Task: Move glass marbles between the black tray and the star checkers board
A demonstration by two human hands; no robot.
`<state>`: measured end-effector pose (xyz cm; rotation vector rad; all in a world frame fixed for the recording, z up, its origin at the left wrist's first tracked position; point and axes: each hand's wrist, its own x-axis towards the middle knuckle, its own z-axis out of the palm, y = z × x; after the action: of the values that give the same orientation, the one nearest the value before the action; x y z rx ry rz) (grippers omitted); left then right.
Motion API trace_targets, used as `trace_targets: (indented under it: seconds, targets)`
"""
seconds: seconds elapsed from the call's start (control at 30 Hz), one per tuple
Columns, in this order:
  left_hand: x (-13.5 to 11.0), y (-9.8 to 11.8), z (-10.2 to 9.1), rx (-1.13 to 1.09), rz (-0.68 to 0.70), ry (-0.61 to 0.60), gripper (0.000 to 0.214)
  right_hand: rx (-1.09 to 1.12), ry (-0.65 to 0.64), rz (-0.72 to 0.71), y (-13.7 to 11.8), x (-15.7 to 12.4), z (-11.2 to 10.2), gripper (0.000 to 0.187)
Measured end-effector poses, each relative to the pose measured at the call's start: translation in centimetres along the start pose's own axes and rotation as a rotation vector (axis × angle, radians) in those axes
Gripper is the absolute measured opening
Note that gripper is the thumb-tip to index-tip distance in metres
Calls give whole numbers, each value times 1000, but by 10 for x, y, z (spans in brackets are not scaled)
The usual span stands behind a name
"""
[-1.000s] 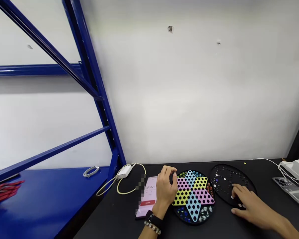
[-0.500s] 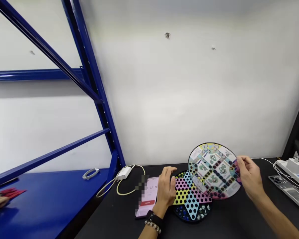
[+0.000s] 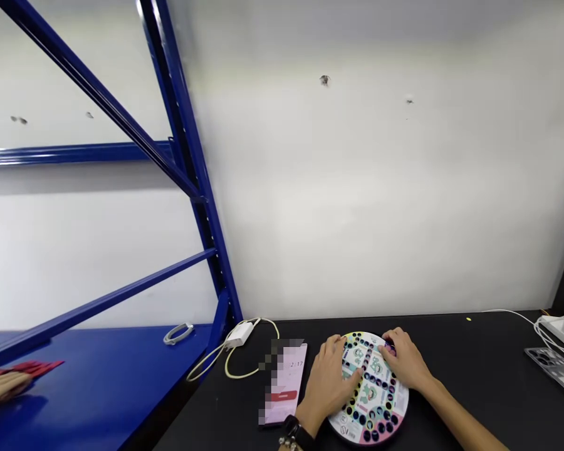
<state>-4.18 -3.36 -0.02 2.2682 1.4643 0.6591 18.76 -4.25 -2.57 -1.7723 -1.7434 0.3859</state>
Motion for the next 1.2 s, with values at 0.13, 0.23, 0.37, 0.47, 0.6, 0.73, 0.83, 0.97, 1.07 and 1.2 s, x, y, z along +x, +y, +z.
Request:
trace_targets:
  seconds: [0.13, 0.23, 0.37, 0.47, 0.6, 0.73, 0.83, 0.97, 1.07, 1.2]
  targets:
    - [1, -1, 2, -45, -6, -46, 73, -5, -56, 27, 15, 2, -3, 31]
    - [2, -4, 4, -36, -37, -62, 77, -13, -47, 58, 24, 5, -3, 31]
    - [3, -7, 7, -47, -76, -77, 75, 8, -55, 44, 23, 0, -5, 40]
    - [3, -9, 5, -21, -66, -54, 72, 23, -99, 15, 15, -9, -9, 54]
    - [3, -10, 0, 100, -50, -18, 57, 24, -134, 10, 3, -18, -12, 61]
    - [3, -10, 2, 123, -37, -21, 55, -87, -268, -12, -3, -20, -12, 81]
    - [3, -10, 6, 114, -29, -101, 72, -163, -371, -33, -3, -18, -11, 95]
    - [5, -13, 9, 83, -29, -215, 89, -180, -412, -31, 1, -14, -13, 98]
    - [7, -14, 12, 43, -1, -202, 90, -188, -404, -16, 7, -10, -16, 99]
    - [9, -15, 17, 21, -6, -206, 85, -191, -379, 14, 17, -5, -18, 95]
